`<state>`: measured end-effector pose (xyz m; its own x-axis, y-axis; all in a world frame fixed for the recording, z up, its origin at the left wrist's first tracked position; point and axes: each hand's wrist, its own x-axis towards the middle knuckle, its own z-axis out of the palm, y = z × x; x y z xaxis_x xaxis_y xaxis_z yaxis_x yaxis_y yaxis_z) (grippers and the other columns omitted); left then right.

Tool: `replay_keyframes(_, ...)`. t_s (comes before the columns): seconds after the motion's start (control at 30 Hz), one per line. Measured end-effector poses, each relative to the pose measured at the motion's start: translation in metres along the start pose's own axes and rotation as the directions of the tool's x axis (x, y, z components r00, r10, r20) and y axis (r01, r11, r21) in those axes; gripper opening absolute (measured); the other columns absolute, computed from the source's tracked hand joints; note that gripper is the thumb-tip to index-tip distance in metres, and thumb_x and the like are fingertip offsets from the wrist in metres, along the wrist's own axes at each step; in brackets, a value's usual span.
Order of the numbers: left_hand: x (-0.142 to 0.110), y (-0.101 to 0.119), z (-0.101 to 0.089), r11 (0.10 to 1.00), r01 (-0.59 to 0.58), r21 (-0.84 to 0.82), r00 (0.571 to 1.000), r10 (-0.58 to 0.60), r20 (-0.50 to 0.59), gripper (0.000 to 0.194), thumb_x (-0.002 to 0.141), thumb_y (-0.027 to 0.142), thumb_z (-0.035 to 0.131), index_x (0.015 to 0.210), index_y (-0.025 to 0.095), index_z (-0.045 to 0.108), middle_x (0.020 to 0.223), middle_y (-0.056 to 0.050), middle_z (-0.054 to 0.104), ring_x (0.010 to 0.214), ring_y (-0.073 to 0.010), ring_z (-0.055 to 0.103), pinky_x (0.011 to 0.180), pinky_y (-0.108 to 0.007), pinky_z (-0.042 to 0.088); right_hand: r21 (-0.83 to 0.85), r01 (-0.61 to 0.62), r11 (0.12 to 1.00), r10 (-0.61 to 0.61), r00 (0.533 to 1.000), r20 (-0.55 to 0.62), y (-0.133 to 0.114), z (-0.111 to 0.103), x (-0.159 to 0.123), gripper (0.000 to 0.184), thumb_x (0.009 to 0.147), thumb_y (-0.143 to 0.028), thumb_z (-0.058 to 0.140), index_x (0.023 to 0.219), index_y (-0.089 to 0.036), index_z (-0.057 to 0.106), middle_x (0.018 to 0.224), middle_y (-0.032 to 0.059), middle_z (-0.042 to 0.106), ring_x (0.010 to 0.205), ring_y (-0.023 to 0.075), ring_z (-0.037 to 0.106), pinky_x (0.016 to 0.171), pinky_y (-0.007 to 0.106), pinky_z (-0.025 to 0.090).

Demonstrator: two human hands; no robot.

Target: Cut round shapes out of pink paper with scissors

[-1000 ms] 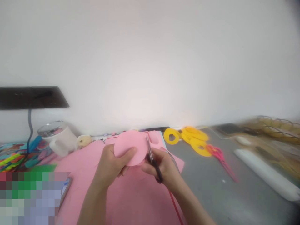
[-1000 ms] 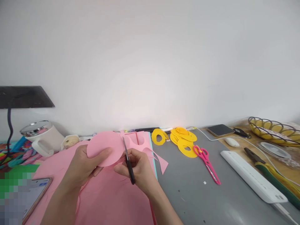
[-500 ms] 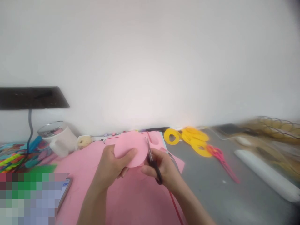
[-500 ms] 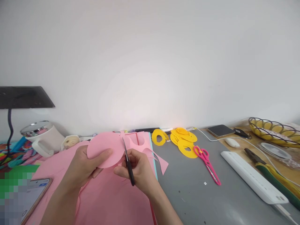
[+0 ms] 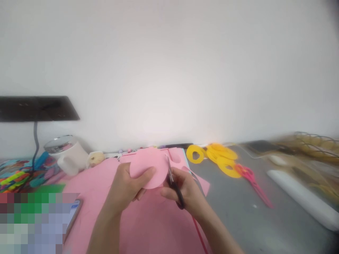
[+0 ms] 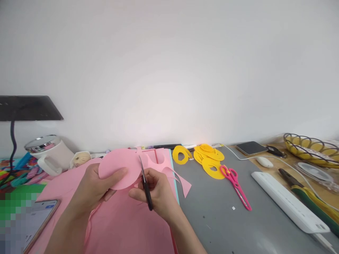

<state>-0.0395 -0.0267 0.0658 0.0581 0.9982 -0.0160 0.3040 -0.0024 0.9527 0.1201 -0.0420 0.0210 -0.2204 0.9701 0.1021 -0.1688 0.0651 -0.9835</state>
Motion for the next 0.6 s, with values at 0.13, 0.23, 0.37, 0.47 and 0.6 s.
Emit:
replay_keyframes(0.13,-0.0002,-0.0003,-0.0007,1.0,-0.008,0.004,1.0,0.008,0.005,0.045,0.07,0.04,0.062,0.036,0.018,0.039,0.029,0.004,0.033,0.029,-0.0044,0.028,0.034,-0.021,0.019,0.004,0.003,1.0,-0.003,1.0,0.005,-0.0005,0.0003,-0.0004,0.039,0.064,-0.033,0.082,0.064,-0.02,0.045,0.054,-0.0081,0.041,0.05,0.0078,0.035,0.047,0.02,0.032)
replay_keyframes(0.23,-0.0003,-0.0001,-0.0008,1.0,-0.015,0.002,1.0,0.015,0.01,0.047,0.07,0.04,0.061,0.036,0.018,0.039,0.029,0.004,0.033,0.029,-0.0041,0.027,0.034,-0.021,0.019,0.011,-0.004,1.0,0.004,1.0,0.0,-0.0013,0.0011,-0.0009,0.04,0.063,-0.034,0.082,0.063,-0.02,0.045,0.054,-0.008,0.04,0.051,0.0077,0.034,0.047,0.02,0.032)
replay_keyframes(0.37,-0.0008,0.0005,-0.0007,1.0,-0.017,0.0,1.0,0.017,0.013,0.046,0.07,0.04,0.061,0.036,0.019,0.039,0.029,0.004,0.033,0.029,-0.0042,0.027,0.034,-0.021,0.019,0.001,-0.01,1.0,0.01,1.0,-0.003,-0.0029,0.0021,-0.0016,0.041,0.063,-0.037,0.082,0.063,-0.02,0.044,0.055,-0.008,0.039,0.05,0.0077,0.034,0.048,0.021,0.033)
replay_keyframes(0.47,-0.0013,0.0012,-0.0006,1.0,-0.012,0.001,1.0,0.012,0.012,0.046,0.07,0.041,0.061,0.036,0.019,0.039,0.029,0.004,0.033,0.03,-0.0045,0.027,0.033,-0.021,0.018,-0.016,-0.016,1.0,0.016,1.0,-0.001,-0.004,0.0019,-0.0018,0.043,0.063,-0.038,0.082,0.062,-0.02,0.043,0.054,-0.0081,0.038,0.05,0.0079,0.033,0.047,0.021,0.033)
replay_keyframes(0.6,-0.0015,0.0013,-0.0002,1.0,-0.005,-0.013,1.0,0.005,-0.003,0.046,0.069,0.041,0.062,0.036,0.019,0.039,0.029,0.004,0.033,0.029,-0.0047,0.027,0.033,-0.021,0.019,-0.037,0.003,0.999,-0.003,1.0,0.003,-0.0038,0.0012,-0.0015,0.044,0.062,-0.04,0.082,0.063,-0.021,0.042,0.055,-0.0077,0.038,0.051,0.0083,0.033,0.048,0.021,0.033)
